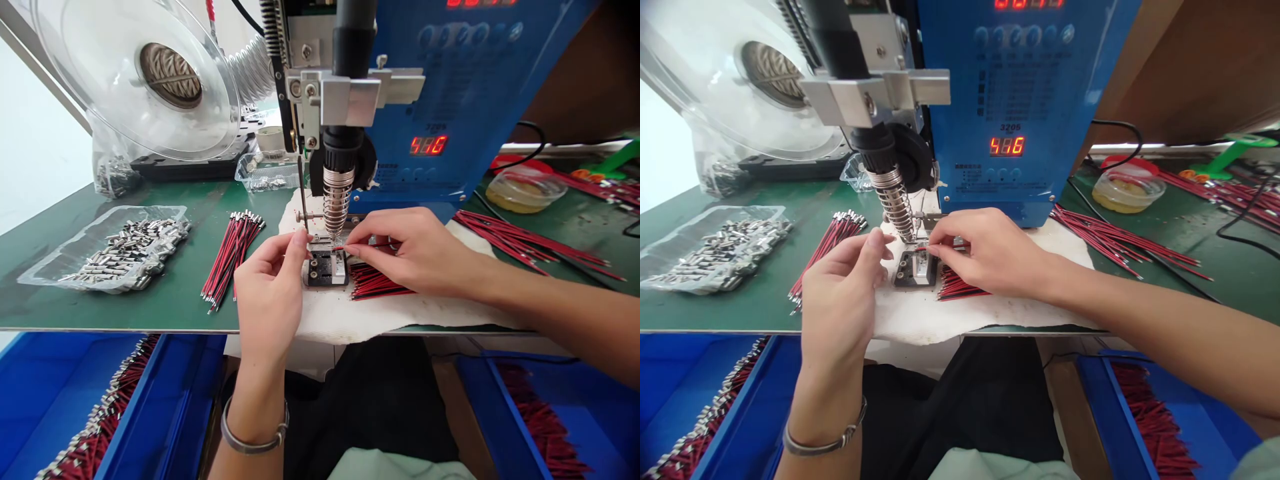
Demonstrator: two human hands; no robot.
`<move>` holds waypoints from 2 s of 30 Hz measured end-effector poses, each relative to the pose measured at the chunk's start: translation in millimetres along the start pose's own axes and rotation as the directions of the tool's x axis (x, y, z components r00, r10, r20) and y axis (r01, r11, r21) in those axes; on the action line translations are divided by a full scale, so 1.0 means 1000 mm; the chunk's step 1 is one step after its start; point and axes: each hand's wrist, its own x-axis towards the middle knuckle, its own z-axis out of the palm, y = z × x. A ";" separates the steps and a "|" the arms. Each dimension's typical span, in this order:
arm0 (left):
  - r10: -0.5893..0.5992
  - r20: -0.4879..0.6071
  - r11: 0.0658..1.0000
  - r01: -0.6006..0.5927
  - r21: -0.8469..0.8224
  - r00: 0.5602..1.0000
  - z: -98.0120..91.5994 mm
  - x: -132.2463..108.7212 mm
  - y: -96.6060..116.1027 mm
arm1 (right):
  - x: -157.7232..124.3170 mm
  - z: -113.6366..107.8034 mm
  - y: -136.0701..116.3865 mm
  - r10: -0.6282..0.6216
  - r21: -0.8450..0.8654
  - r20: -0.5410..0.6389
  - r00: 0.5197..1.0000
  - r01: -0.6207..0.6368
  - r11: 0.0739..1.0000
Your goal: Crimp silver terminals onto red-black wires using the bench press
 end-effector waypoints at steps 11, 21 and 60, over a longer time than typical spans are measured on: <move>-0.068 0.083 0.997 0.070 -0.031 0.994 0.000 -0.003 -0.003 | -0.002 0.002 -0.001 0.066 -0.007 -0.015 0.998 -0.066 0.998; -0.030 0.105 0.999 0.033 -0.028 0.994 -0.001 -0.004 -0.007 | -0.001 0.000 -0.002 0.060 0.012 0.005 0.998 -0.060 0.998; -0.044 0.106 0.998 0.038 0.055 0.993 0.002 -0.004 -0.003 | -0.001 0.001 -0.005 0.003 0.015 -0.024 1.000 -0.003 1.000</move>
